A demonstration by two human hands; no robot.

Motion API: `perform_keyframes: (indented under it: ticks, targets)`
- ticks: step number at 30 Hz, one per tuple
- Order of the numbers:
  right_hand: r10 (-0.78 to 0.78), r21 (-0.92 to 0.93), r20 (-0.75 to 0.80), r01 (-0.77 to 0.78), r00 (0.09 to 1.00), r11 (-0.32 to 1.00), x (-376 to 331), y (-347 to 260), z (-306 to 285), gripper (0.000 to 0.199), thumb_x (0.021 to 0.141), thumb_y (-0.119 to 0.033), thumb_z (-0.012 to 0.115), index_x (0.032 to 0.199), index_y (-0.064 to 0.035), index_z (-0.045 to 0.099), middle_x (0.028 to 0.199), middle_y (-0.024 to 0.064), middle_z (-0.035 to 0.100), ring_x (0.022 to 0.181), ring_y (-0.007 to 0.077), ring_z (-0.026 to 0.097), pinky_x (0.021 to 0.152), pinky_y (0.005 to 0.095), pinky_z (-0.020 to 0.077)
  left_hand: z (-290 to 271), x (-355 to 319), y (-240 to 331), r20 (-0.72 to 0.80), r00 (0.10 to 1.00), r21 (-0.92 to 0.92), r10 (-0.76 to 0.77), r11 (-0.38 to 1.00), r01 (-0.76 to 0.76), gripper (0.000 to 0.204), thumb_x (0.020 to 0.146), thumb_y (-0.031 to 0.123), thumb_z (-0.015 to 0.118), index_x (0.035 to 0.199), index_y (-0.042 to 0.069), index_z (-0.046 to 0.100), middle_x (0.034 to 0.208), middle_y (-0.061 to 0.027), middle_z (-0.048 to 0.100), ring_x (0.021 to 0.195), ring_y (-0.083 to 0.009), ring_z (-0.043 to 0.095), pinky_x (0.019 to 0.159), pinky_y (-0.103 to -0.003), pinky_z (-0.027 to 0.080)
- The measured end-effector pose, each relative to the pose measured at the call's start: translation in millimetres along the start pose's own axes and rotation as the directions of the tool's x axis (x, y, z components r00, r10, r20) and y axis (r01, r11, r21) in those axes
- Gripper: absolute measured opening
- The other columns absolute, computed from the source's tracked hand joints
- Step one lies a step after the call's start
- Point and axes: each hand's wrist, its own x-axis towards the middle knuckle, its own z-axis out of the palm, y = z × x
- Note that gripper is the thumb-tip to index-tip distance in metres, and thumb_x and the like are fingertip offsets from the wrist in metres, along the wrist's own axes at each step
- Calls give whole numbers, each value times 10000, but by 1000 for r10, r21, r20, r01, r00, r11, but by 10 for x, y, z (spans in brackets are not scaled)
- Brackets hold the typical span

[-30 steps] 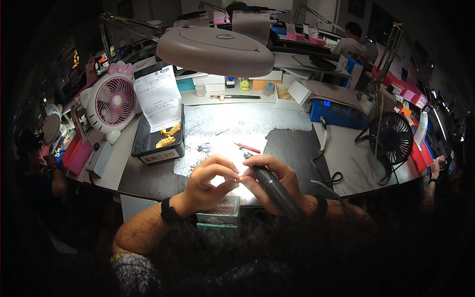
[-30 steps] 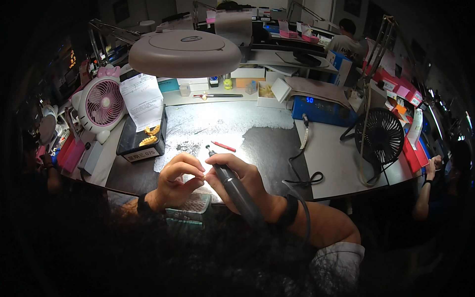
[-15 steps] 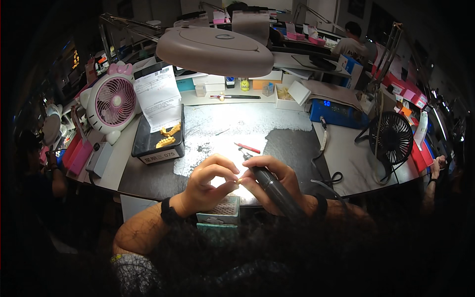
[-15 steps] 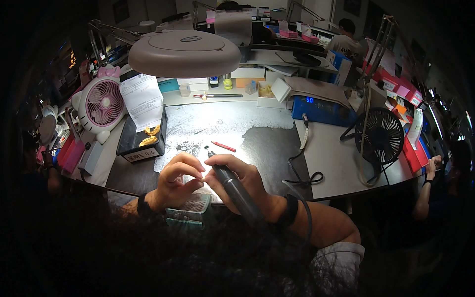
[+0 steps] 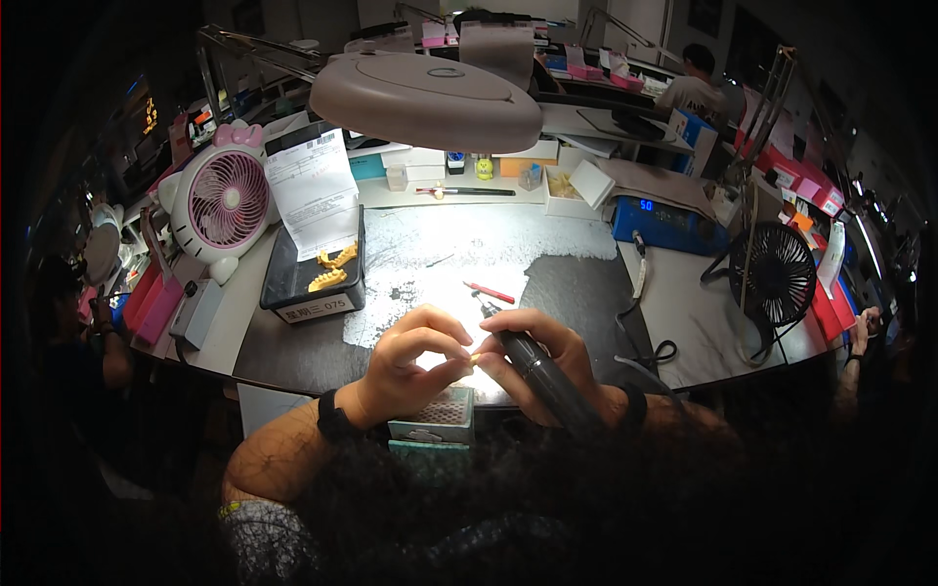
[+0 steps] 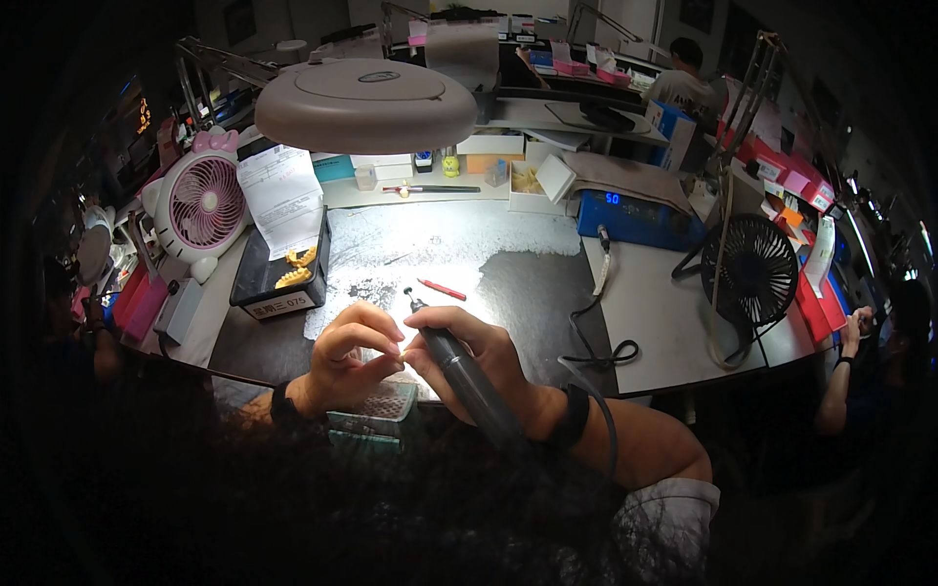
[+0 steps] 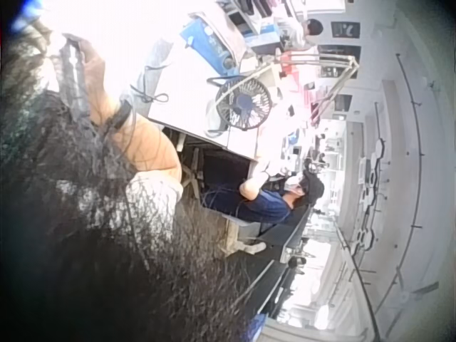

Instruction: Using a handheld rotary tool to polish or grind a small yellow object on a workbench.

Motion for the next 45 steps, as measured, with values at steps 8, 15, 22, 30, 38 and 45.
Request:
perform_keyframes:
  ticks: [8, 15, 22, 30, 38, 45]
  targets:
    - [-10, 1, 44, 10, 999, 1000, 4, -14, -27, 360, 911, 19, 743, 1236, -27, 596, 858, 67, 697, 767, 71, 659, 660, 231, 522, 5, -4, -4, -17, 1000, 16, 15, 1000, -15, 203, 833, -35, 796, 975, 67, 693, 1035, -87, 671, 943, -212, 677, 808, -328, 551]
    - [-81, -15, 77, 83, 994, 996, 3, 10, -37, 406, 912, 54, 728, 1274, -10, 556, 938, 91, 711, 841, 92, 685, 717, 237, 547, -1, 1, 2, -12, 1000, 40, 11, 999, -11, 193, 845, -37, 785, 976, 65, 686, 1020, -86, 675, 929, -210, 681, 795, -321, 554]
    - [-63, 15, 75, 62, 995, 998, -4, 7, -33, 409, 909, 57, 731, 1275, -4, 559, 959, 95, 711, 852, 100, 685, 734, 246, 553, 19, -25, -15, -36, 999, 41, -11, 999, 13, 207, 838, -55, 780, 979, 53, 674, 991, -88, 684, 901, -209, 688, 782, -318, 556]
    - [-86, 9, 69, 85, 994, 996, 3, 15, -29, 410, 905, 64, 735, 1269, -1, 560, 967, 102, 713, 868, 100, 686, 741, 246, 554, 23, -43, -35, -45, 999, 24, -29, 999, 30, 228, 822, -72, 781, 983, 47, 672, 979, -88, 689, 892, -207, 686, 771, -318, 553]
    - [-63, 8, 8, 63, 998, 998, 3, 6, 7, 347, 909, 7, 761, 1222, -25, 615, 867, 87, 729, 748, 94, 682, 649, 256, 536, 11, -24, -25, -24, 999, 16, -27, 1000, 27, 240, 802, -64, 794, 979, 43, 673, 967, -92, 693, 880, -210, 687, 759, -319, 554]
    - [-75, 3, -12, 75, 997, 997, 10, 7, 26, 329, 914, -6, 759, 1213, -29, 621, 812, 69, 700, 709, 76, 653, 621, 247, 512, 5, -23, -19, -23, 999, 15, -40, 999, 40, 226, 807, -42, 803, 971, 45, 674, 968, -93, 694, 878, -212, 688, 759, -322, 554]
